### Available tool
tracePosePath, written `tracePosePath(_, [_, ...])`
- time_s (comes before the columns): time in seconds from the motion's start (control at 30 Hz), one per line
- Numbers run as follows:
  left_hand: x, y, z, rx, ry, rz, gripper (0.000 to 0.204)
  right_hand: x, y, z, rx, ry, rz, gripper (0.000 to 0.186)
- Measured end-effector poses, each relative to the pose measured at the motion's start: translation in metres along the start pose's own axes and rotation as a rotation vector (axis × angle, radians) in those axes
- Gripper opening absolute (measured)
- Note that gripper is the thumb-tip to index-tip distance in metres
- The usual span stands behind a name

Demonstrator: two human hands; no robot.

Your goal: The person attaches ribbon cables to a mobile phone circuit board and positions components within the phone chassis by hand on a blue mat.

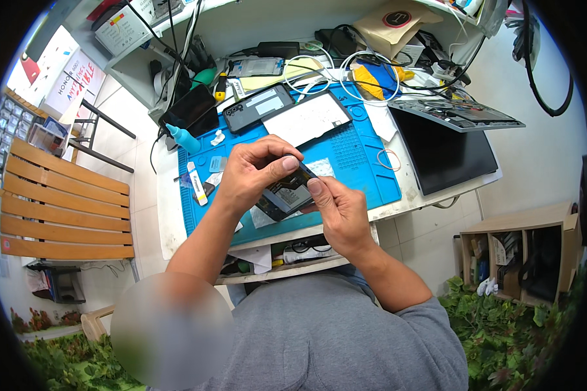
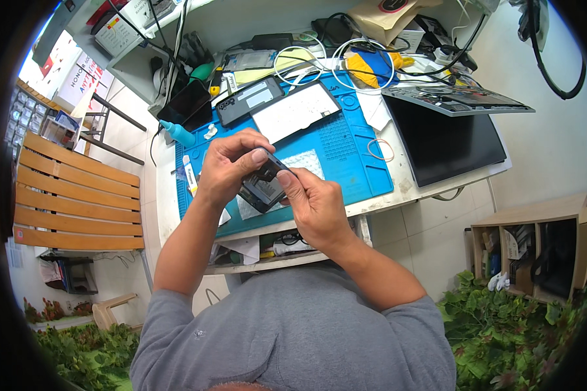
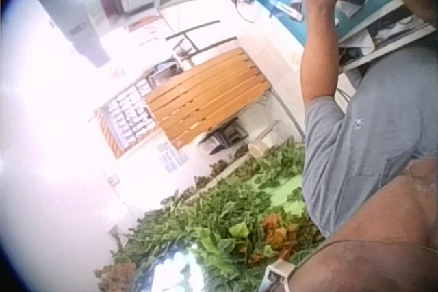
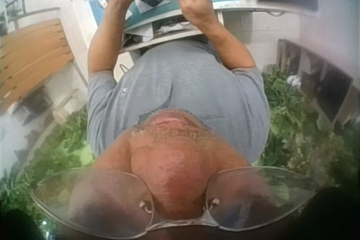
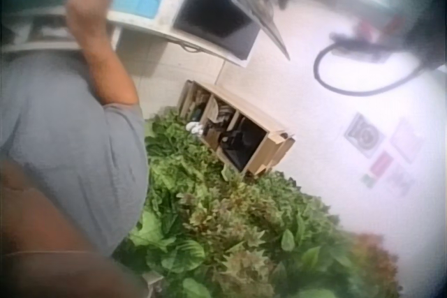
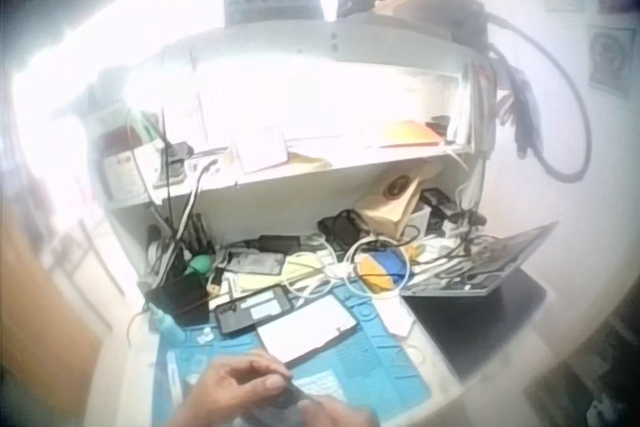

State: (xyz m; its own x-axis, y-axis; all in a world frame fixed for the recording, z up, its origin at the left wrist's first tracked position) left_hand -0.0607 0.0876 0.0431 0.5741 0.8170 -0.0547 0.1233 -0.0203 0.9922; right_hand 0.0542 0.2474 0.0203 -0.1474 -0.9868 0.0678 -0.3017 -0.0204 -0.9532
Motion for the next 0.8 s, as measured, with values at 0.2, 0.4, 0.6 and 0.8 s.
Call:
tracePosePath(0.2, [-0.002, -0.005, -0.005, -0.041, -0.024, 0.078, 0.027, -0.005, 0.008, -0.004, -0.002, -0.01, 0.062, 0.04])
tracePosePath(0.4, [-0.016, -0.037, -0.009, -0.224, -0.032, 0.31, 0.032, -0.011, 0.024, -0.015, 0.083, 0.032, -0.043, 0.045])
tracePosePath(0.6, [-0.02, -0.045, -0.01, -0.144, 0.06, 0.234, 0.029, -0.008, 0.034, -0.015, 0.192, 0.03, -0.187, 0.056])
tracePosePath(0.8, [-0.013, -0.055, -0.01, -0.229, 0.09, 0.269, 0.029, -0.016, 0.058, -0.012, 0.05, 0.032, -0.035, 0.057])
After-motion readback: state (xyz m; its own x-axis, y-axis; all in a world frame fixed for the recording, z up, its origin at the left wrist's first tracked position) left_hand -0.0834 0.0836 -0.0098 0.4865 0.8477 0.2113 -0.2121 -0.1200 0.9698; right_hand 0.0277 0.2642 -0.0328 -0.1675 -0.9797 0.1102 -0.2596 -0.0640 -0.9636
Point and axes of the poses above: each hand's wrist, its own z-axis away from the middle knuckle, its own x-axis out of the palm, y = z × x, the point moved 6 cm from there along -z, towards the middle knuckle, and after that the axes turned 6 degrees about -x, right-handed, at the moved point
